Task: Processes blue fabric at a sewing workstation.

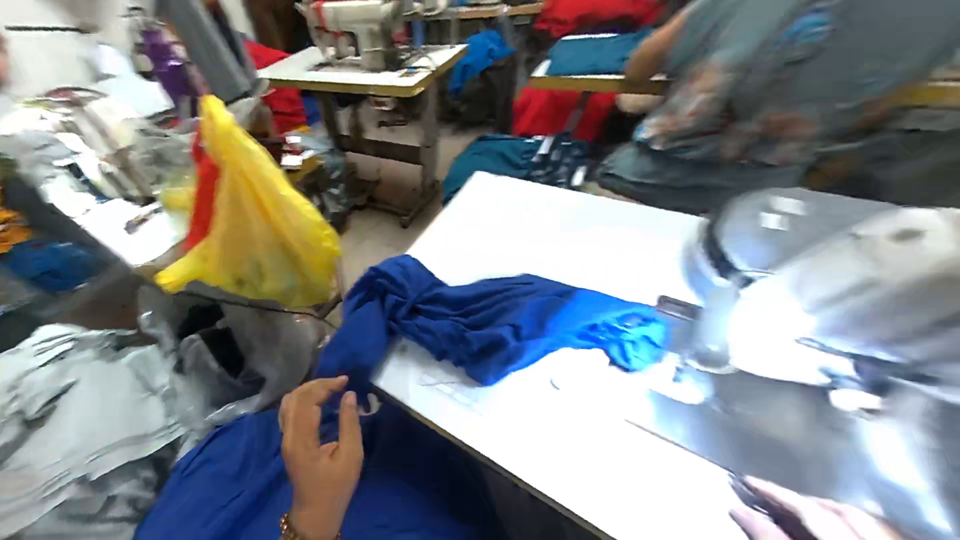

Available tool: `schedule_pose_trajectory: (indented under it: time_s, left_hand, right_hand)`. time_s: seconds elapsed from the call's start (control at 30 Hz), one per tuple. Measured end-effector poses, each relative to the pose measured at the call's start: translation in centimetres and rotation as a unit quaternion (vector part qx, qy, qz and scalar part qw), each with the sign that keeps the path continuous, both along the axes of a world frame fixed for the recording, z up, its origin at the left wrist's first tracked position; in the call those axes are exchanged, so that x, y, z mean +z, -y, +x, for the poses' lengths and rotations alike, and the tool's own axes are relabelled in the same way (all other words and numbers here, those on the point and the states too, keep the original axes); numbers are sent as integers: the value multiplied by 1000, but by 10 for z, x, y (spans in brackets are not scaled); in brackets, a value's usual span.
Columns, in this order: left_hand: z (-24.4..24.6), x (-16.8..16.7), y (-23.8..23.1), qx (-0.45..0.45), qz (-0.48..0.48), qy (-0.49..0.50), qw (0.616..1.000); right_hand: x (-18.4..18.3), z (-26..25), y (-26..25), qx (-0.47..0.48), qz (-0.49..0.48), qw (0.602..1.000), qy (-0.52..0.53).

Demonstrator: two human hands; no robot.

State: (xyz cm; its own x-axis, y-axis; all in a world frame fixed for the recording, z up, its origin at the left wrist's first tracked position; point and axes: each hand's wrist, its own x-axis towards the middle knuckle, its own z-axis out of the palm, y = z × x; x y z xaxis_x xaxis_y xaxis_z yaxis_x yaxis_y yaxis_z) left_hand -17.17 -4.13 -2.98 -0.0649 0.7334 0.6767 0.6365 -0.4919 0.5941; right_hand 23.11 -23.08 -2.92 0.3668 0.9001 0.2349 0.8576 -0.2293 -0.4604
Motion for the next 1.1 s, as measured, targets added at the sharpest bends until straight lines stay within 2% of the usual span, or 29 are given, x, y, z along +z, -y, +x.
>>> schedule_pose_trajectory:
  time_s: [0.1,0.17,0.27,0.33,0.43,0.47,0.53,0.67,0.87,1.0,1.1]
  left_hand:
    - [67,9,6,-145,39,-63,987]
    - [111,14,11,-203,33,-108,973]
    - [163,19,7,-211,3,-174,962]
    - [185,23,2,-206,-57,-243,946]
    - [205,36,-1,-215,-216,-373,877]
    - [209,38,-2,-216,-242,-406,854]
    - [212,39,-3,-217,-248,-440,835]
    - [210,42,-9,-228,-283,-408,838]
    - [205,52,-18,-245,-376,-353,821]
    - [199,51,-19,-270,-371,-290,840]
    - [189,45,-15,-290,-287,-221,886]
  right_hand:
    - [-3,-8,1,-26,38,999,-4]
    - [-6,-12,2,-40,57,998,7]
    - [-10,-14,3,-51,79,995,17]
    - [-12,-17,4,-52,89,994,29]
    - [-12,-19,5,-55,110,992,35]
    - [-13,-19,4,-58,120,990,38]
    - [-16,-18,3,-64,133,988,37]
    - [-20,-18,3,-77,150,985,26]
    - [-17,-19,5,-82,149,985,-2]
    - [-15,-18,6,-82,146,986,-16]
    - [-13,-18,10,-79,204,976,-4]
